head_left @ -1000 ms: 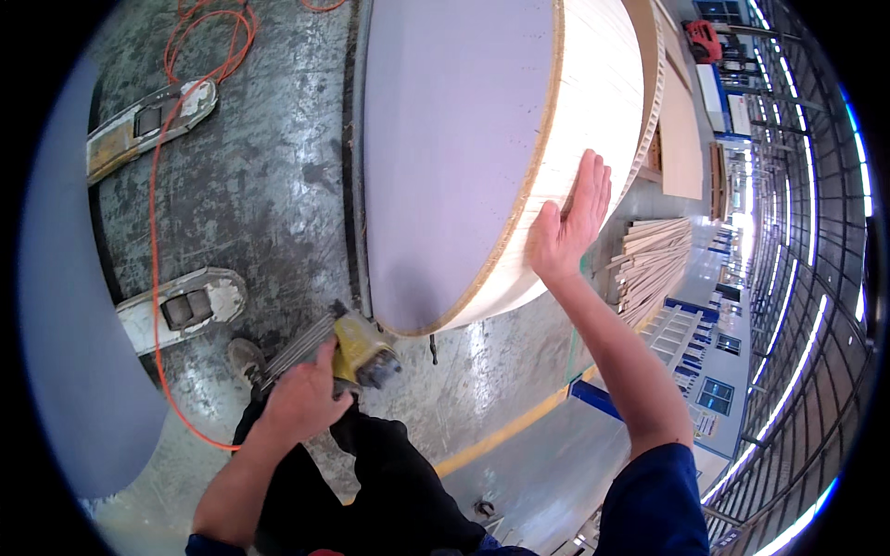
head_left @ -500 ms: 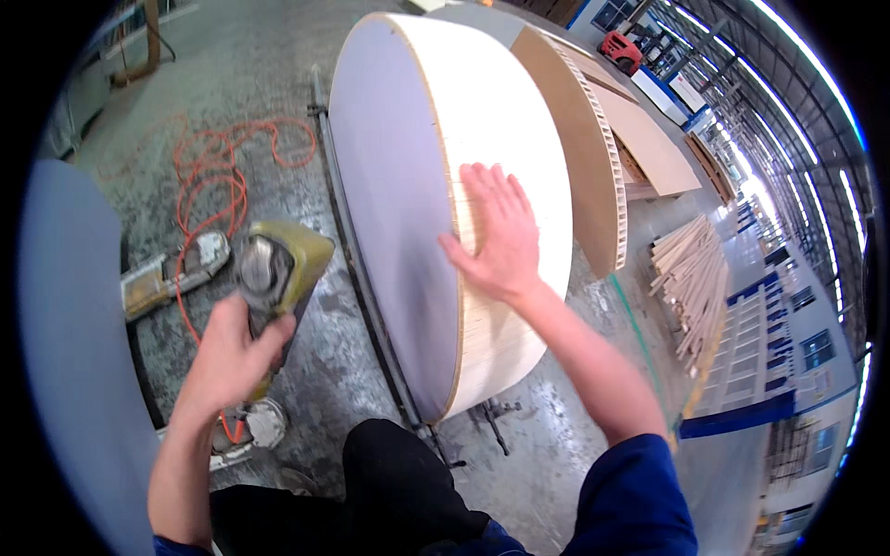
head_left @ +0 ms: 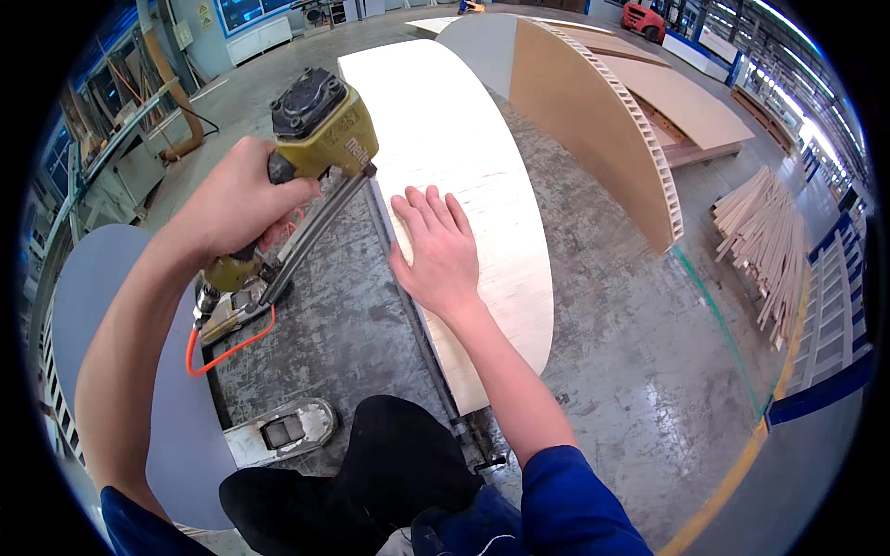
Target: The person uses a pneumatic nail gun to attach a curved wooden veneer strip to the edge of a large, curved wooden panel. They hold the veneer in place with one hand while firing the nail gun with the other, working along the perimeter of the panel in a workshop setting.
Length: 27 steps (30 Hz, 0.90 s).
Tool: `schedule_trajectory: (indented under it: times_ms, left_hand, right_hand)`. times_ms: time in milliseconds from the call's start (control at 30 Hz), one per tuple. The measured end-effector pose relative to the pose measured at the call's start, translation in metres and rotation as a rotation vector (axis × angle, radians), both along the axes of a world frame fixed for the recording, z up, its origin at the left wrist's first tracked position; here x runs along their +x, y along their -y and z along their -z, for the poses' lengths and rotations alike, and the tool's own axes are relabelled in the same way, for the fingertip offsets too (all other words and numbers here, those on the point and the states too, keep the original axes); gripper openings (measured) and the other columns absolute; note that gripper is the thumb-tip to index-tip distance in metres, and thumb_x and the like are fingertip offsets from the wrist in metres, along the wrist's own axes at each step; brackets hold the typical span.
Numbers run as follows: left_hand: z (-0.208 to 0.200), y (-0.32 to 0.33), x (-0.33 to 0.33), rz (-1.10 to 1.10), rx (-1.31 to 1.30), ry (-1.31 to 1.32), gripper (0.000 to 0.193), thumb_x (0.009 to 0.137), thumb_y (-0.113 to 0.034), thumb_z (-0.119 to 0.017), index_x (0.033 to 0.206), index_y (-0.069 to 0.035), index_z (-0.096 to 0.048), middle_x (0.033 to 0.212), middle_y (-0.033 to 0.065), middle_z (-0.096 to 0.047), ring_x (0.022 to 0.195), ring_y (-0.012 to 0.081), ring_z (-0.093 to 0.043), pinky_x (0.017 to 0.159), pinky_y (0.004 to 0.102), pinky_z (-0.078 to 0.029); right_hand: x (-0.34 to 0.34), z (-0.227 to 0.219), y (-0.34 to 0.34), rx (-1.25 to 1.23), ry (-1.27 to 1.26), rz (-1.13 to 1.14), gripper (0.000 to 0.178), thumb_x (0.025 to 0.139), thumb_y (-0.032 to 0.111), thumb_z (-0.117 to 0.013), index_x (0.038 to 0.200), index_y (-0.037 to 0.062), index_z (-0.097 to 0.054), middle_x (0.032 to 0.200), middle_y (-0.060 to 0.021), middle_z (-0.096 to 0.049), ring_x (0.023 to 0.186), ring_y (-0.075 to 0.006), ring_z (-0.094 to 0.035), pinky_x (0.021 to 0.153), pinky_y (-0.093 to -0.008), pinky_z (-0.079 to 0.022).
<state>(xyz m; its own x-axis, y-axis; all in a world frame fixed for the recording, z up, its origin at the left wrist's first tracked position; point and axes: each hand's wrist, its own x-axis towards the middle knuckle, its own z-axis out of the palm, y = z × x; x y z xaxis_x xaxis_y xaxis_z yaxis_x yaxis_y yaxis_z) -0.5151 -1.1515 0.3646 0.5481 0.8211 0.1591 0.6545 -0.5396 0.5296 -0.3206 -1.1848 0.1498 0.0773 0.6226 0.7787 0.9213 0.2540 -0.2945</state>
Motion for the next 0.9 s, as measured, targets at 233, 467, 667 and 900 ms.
schedule_trajectory:
  times_ms: [233, 467, 667, 900]
  left_hand:
    - [0.002, 0.004, 0.026, -0.052, -0.2, -0.073, 0.018, 0.091, -0.014, -0.067, 0.089, 0.002, -0.059, 0.058, 0.0019, -0.056, 0.044, 0.0096, -0.053, 0.044, 0.0289, -0.041]
    - [0.005, 0.003, 0.029, -0.053, -0.145, -0.116, 0.02, 0.09, -0.015, -0.068, 0.087, 0.002, -0.059, 0.057, 0.001, -0.055, 0.043, 0.0093, -0.053, 0.042, 0.0272, -0.041]
    - [0.002, -0.001, 0.028, -0.075, -0.172, -0.161, 0.022, 0.091, -0.016, -0.068, 0.091, 0.004, -0.058, 0.059, 0.0021, -0.056, 0.045, 0.009, -0.054, 0.042, 0.027, -0.042]
    - [0.003, 0.038, 0.021, -0.158, -0.044, 0.047, 0.025, 0.09, -0.017, -0.069, 0.09, 0.007, -0.064, 0.057, 0.0029, -0.058, 0.044, 0.0093, -0.053, 0.044, 0.0283, -0.041]
  right_hand:
    - [0.002, 0.002, 0.005, 0.018, -0.029, -0.026, 0.054, 0.087, 0.019, -0.067, 0.137, 0.0062, -0.056, 0.143, -0.0146, -0.057, 0.139, -0.0332, -0.049, 0.122, -0.0456, -0.031]
    - [0.002, -0.001, 0.006, 0.006, -0.036, -0.017, 0.053, 0.085, 0.019, -0.068, 0.134, 0.0062, -0.056, 0.142, -0.0142, -0.057, 0.138, -0.0327, -0.05, 0.122, -0.046, -0.032]
    - [0.003, -0.001, 0.005, 0.012, -0.036, -0.025, 0.054, 0.084, 0.019, -0.069, 0.135, 0.0058, -0.056, 0.142, -0.0143, -0.057, 0.138, -0.0329, -0.05, 0.122, -0.0464, -0.032]
    - [0.006, 0.007, 0.006, -0.011, -0.082, -0.034, 0.061, 0.087, 0.026, -0.07, 0.141, 0.0049, -0.053, 0.146, -0.015, -0.055, 0.141, -0.0331, -0.047, 0.123, -0.0468, -0.028]
